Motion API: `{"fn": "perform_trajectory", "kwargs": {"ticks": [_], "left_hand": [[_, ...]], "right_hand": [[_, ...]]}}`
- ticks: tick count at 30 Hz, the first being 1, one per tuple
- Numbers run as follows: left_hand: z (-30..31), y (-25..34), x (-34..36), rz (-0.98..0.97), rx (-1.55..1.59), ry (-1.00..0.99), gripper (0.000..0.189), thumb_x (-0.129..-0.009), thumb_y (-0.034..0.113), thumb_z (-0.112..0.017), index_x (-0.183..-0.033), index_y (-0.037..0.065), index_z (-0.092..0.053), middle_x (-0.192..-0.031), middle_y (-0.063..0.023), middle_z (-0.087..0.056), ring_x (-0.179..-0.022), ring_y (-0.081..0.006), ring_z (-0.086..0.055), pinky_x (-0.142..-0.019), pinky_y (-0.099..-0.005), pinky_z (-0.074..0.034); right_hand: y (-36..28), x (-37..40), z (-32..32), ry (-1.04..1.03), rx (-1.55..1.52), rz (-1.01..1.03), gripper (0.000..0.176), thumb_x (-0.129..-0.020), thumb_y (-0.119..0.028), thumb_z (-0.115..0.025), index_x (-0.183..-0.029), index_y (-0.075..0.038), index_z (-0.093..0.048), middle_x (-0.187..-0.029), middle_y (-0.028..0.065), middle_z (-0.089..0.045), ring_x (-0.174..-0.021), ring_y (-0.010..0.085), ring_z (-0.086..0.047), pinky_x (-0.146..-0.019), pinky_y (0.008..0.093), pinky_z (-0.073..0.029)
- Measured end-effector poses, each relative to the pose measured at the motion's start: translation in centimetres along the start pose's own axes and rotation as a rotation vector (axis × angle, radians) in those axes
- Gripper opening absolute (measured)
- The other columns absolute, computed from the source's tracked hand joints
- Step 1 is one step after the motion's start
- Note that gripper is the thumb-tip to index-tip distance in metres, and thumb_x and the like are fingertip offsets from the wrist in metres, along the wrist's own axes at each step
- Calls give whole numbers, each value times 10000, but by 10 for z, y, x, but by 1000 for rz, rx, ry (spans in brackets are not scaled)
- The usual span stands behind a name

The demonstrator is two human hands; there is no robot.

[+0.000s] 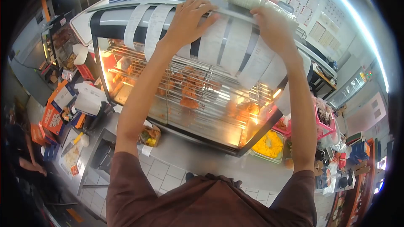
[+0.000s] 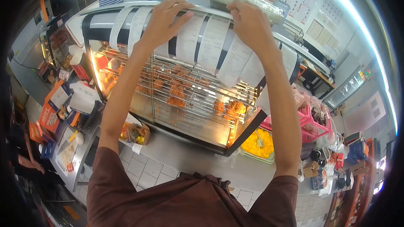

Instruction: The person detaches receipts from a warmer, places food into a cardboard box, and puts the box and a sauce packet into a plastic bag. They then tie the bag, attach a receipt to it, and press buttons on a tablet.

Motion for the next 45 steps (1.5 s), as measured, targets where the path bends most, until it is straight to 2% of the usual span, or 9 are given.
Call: {"fn": "perform_trajectory", "kwargs": {"ticks": [13,17,18,20,24,28,30,38,45], "left_hand": [[27,15,3,-20,35,53,260,-948,276,-608,-1111,87,-683,-1125,-83,-673,-1120,-276,-585,-993,-399,-419],[69,91,69,381,827,386,208,-957,201,-573,-955,37,-700,-934,-91,-681,-809,-254,-636,-742,-384,-492],[65,105,110,366,1155,264,191,-928,186,-594,-847,48,-697,-823,-65,-672,-721,-225,-622,-682,-371,-478],[56,160,142,189,1297,45,306,-900,333,-685,-772,55,-679,-719,-52,-669,-671,-214,-633,-615,-370,-493],[-17,281,293,613,1614,-1207,281,-982,283,-594,-1110,46,-675,-1154,-92,-671,-1047,-262,-631,-882,-391,-501],[-4,358,376,625,1857,-1059,367,-1017,333,-531,-1237,51,-612,-1346,-125,-566,-1260,-257,-516,-1070,-383,-394],[2,364,383,643,2032,-1261,415,-1047,334,-473,-1372,81,-526,-1522,-116,-398,-1441,-241,-315,-1195,-364,-225],[-13,376,406,864,2109,-1569,474,-1068,405,-396,-1392,94,-546,-1422,-88,-534,-1341,-196,-443,-1140,-319,-299],[-22,406,418,743,2104,-1434,466,-1058,414,-421,-1392,120,-559,-1436,-80,-538,-1334,-197,-460,-1133,-323,-312]], "right_hand": [[-42,19,51,67,15,265,174,-883,-57,-636,-1051,-59,-680,-938,118,-685,-880,307,-642,-804,404,-492],[-96,127,69,-105,-446,59,182,-757,-43,-750,-930,-89,-717,-915,53,-681,-833,237,-646,-754,370,-496],[-101,149,65,-231,-739,170,195,-737,-43,-777,-915,-93,-716,-875,48,-674,-801,224,-642,-732,357,-495],[-118,217,36,-483,-932,-79,215,-721,-72,-810,-910,-91,-711,-849,49,-676,-809,229,-652,-727,368,-502],[-131,439,-25,-1114,-780,-818,271,-818,-90,-666,-1083,-35,-673,-1062,177,-686,-1025,359,-651,-880,384,-512],[-142,561,6,-1171,-768,-1222,337,-860,-136,-646,-1182,-39,-654,-1138,161,-687,-1084,302,-655,-928,372,-503],[-143,583,20,-1111,-919,-1309,343,-920,-210,-646,-1216,-37,-643,-1151,143,-690,-1083,253,-655,-928,353,-504],[-141,602,14,-1354,-870,-1308,372,-969,-343,-616,-1196,-51,-662,-1094,140,-706,-1015,247,-671,-880,349,-519],[-135,666,19,-1213,-606,-1289,342,-939,-334,-648,-1128,-50,-685,-1030,177,-716,-976,299,-695,-851,384,-534]]}}
Point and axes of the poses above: each hand's wrist, its own x-axis away from the middle knuckle, its own z-axis out of the back of the hand, y = z × x, the point moved 1 cm from there along -x, towards the middle knuckle
